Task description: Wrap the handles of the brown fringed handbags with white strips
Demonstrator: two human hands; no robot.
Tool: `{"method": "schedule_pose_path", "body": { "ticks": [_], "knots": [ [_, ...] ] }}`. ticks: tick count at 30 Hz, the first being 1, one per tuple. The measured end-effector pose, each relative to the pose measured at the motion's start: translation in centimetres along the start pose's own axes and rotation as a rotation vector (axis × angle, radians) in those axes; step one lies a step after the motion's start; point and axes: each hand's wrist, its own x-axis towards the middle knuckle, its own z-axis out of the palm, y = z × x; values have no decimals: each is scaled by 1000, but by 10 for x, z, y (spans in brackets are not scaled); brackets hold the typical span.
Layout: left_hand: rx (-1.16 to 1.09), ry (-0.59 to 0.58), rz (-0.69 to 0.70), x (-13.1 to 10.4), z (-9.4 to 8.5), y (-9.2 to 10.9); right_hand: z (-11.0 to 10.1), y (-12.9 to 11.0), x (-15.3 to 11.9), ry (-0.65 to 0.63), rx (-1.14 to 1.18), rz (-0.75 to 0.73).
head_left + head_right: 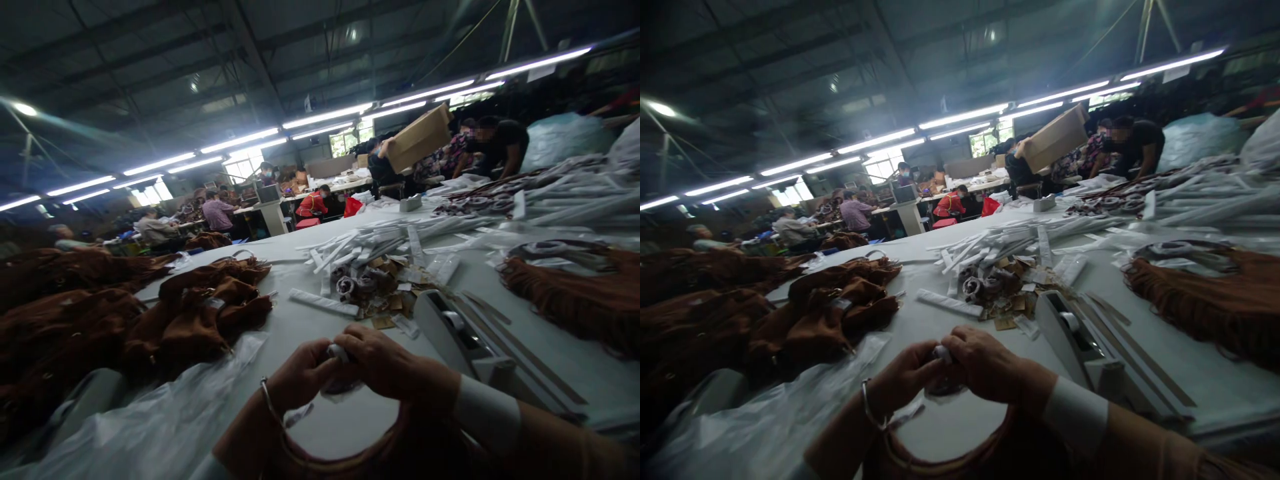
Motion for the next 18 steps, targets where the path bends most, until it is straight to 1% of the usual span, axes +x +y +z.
{"method": "schedule_pose_path", "body": {
  "ticks": [3, 6, 8, 11, 15, 18],
  "knots": [
    [47, -4, 19, -3, 2, 5, 1, 1, -4, 22, -54, -63],
    [68, -43, 54, -5, 3, 14, -1, 3, -7, 26, -97, -125],
    [62, -60, 46, -5, 4, 18, -1, 3, -7, 37, -105, -149],
    [14, -51, 27, -4, 4, 16, 0, 6, -8, 58, -101, -158],
    [-26, -33, 49, 0, 6, 9, -1, 10, -10, 104, -99, -190],
    [0, -33, 49, 1, 7, 7, -6, 10, -9, 74, -67, -186]
  ]
}}
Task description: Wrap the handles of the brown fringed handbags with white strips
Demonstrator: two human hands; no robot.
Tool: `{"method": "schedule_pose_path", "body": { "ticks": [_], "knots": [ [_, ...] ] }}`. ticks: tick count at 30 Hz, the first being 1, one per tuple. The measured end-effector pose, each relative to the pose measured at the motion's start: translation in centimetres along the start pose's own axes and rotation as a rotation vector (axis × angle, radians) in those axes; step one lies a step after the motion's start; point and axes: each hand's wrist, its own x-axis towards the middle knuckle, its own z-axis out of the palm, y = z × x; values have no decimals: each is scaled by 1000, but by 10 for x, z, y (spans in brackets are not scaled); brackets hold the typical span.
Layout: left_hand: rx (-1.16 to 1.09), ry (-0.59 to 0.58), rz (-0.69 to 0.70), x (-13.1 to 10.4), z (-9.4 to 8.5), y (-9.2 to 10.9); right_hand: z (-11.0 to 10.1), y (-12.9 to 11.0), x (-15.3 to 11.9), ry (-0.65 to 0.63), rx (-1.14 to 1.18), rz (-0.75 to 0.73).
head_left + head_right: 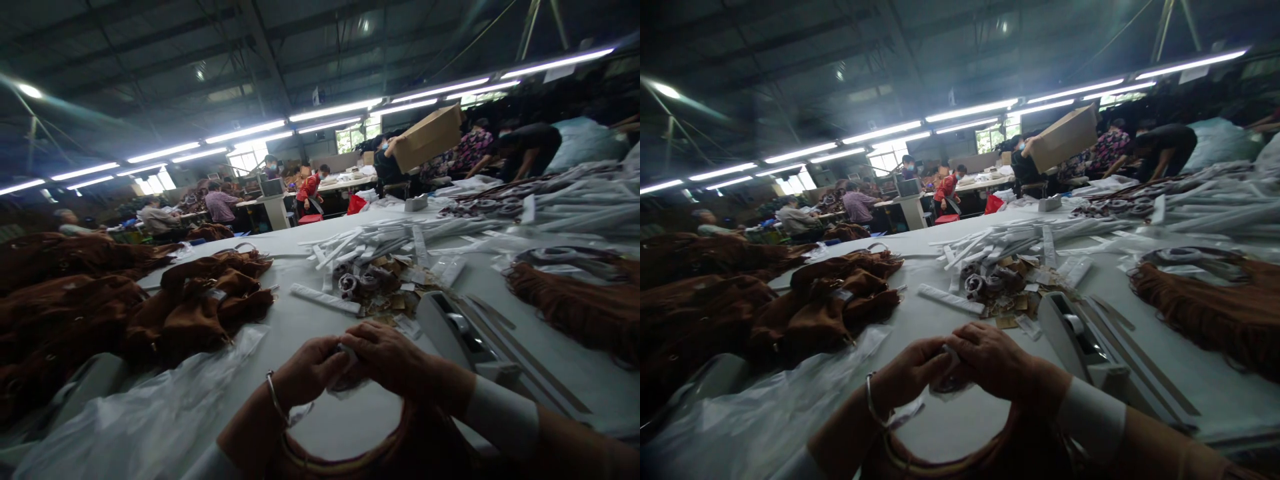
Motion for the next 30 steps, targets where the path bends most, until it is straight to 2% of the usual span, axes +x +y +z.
{"method": "schedule_pose_path", "body": {
  "ticks": [3, 8, 11, 13, 16, 19, 24, 30],
  "knots": [
    [18, -2, -15, 0, -1, -1, -2, 0, 2, -12, 137, 63],
    [33, -48, -37, -2, -3, 3, 1, 1, 2, 66, 333, 171],
    [308, 153, -39, -4, 2, 7, 3, 2, 2, 87, 396, 249],
    [488, 290, 15, -5, 7, 6, 5, 2, 3, 111, 411, 292],
    [626, 327, 133, -4, 12, -3, 6, 2, 4, 122, 410, 325],
    [714, 317, 199, -2, 14, -13, 2, 1, 4, 49, 420, 328],
    [768, 346, 219, 2, 13, -21, -11, 1, 9, -98, 445, 331],
    [797, 333, 261, 4, 10, -24, -26, 0, 23, -156, 200, 265]
  ]
}}
